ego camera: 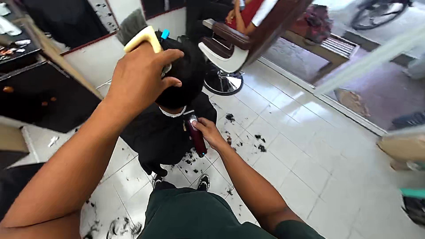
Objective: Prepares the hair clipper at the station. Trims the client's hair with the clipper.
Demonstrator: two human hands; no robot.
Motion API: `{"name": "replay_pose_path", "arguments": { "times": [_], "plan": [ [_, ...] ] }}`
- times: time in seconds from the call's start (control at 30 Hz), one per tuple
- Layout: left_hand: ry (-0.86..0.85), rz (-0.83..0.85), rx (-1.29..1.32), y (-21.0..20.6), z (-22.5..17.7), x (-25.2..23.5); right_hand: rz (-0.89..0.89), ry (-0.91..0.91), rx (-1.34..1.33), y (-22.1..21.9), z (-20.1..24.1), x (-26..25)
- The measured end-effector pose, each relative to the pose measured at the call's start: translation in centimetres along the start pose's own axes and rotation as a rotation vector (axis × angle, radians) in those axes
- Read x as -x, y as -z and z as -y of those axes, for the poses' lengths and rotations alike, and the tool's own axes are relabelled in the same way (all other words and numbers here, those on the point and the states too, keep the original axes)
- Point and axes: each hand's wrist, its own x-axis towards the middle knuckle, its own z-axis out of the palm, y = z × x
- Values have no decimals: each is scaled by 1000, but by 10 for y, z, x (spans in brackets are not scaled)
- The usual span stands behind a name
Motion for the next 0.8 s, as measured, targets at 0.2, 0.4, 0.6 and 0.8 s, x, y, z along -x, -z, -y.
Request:
{"name": "replay_pose_path", "arguments": {
  "times": [0.2,0.4,0.6,0.8],
  "plan": [
    [289,81,-199,-14,-33,-8,220,30,101,10,12,-27],
    [396,83,-236,-13,-39,-13,294,70,73,8,10,-38],
    [479,107,-270,-9,-43,-18,303,85,136,8,13,-35],
    [509,78,-210,-8,-37,-17,311,175,133,4,15,-30]
  ]
}}
